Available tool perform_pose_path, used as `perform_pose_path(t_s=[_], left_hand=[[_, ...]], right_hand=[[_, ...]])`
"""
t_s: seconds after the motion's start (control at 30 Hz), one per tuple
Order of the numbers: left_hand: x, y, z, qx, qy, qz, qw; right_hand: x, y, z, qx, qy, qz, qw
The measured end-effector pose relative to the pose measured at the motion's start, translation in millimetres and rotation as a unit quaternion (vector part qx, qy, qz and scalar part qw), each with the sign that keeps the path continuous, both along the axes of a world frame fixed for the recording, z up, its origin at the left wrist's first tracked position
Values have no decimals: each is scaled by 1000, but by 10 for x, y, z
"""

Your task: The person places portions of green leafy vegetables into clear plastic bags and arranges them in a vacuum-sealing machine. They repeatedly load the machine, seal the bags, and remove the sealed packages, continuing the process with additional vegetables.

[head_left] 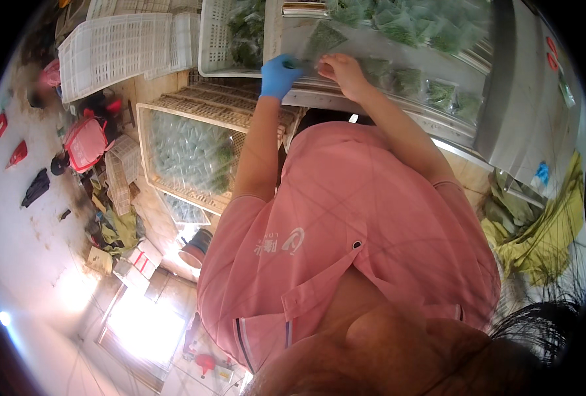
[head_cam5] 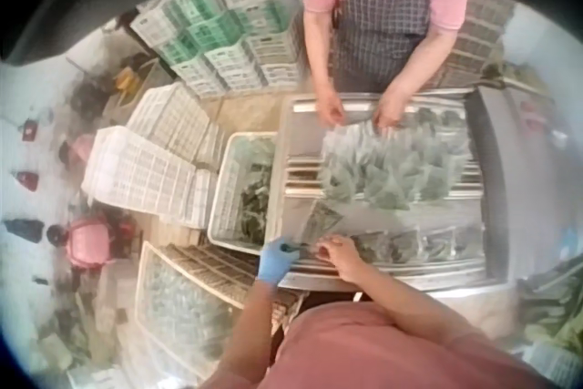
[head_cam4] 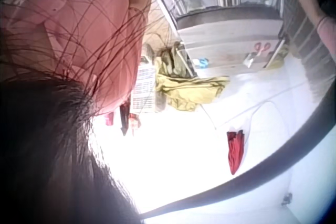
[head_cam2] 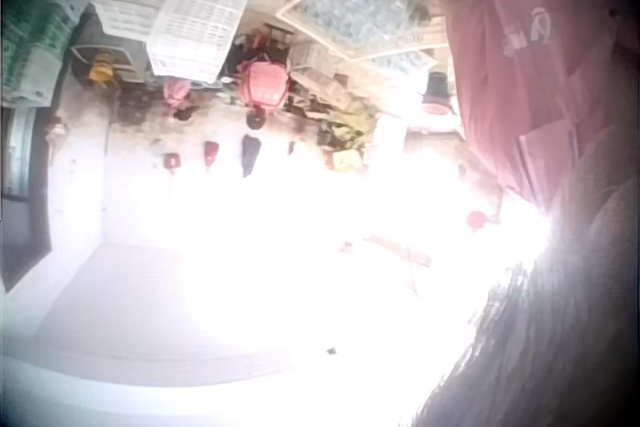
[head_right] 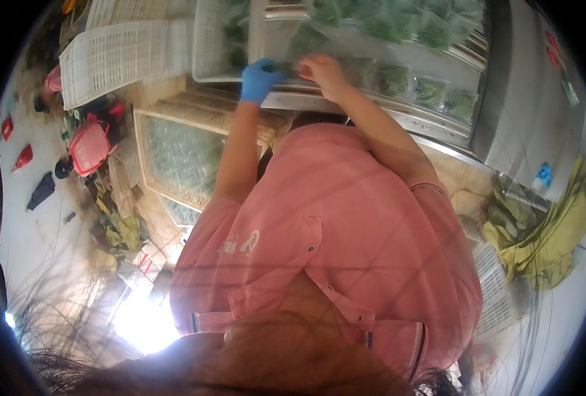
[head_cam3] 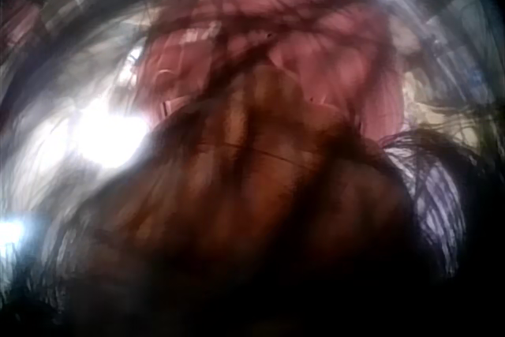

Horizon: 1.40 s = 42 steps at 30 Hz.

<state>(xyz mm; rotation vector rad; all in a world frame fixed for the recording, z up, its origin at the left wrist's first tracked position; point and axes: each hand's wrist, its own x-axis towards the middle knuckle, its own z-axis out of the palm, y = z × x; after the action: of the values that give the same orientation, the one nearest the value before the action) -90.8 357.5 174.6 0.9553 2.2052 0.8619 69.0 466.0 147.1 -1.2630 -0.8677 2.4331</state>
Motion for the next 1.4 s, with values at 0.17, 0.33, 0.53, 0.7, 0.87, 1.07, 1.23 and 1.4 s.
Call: perform_pose_path(t_s=[0.17, 0.33, 0.53, 0.7, 0.87, 1.07, 1.23, 1.4], left_hand=[[-175, -158, 354, 36, -68, 56, 995], [-152, -130, 376, 15, -30, 7, 999], [255, 149, 1031, 227, 38, 27, 973], [372, 274, 998, 265, 108, -45, 957], [282, 219, 927, 217, 77, 52, 972], [-63, 16, 344, -61, 126, -16, 990], [-12, 149, 46, -252, 167, -130, 944], [-127, 248, -203, -275, 165, -186, 929]], right_hand=[[-54, 113, 299, -158, 151, -78, 973], [-12, 195, 658, -335, 234, -149, 901], [65, 169, 571, -322, 185, -174, 912], [25, 144, 466, -314, 176, -153, 920], [38, 137, 571, -307, 174, -156, 922], [18, 206, 825, -298, 150, -156, 930], [83, 337, 920, -260, 185, -135, 938], [146, 423, 1054, -229, 162, -164, 946]])
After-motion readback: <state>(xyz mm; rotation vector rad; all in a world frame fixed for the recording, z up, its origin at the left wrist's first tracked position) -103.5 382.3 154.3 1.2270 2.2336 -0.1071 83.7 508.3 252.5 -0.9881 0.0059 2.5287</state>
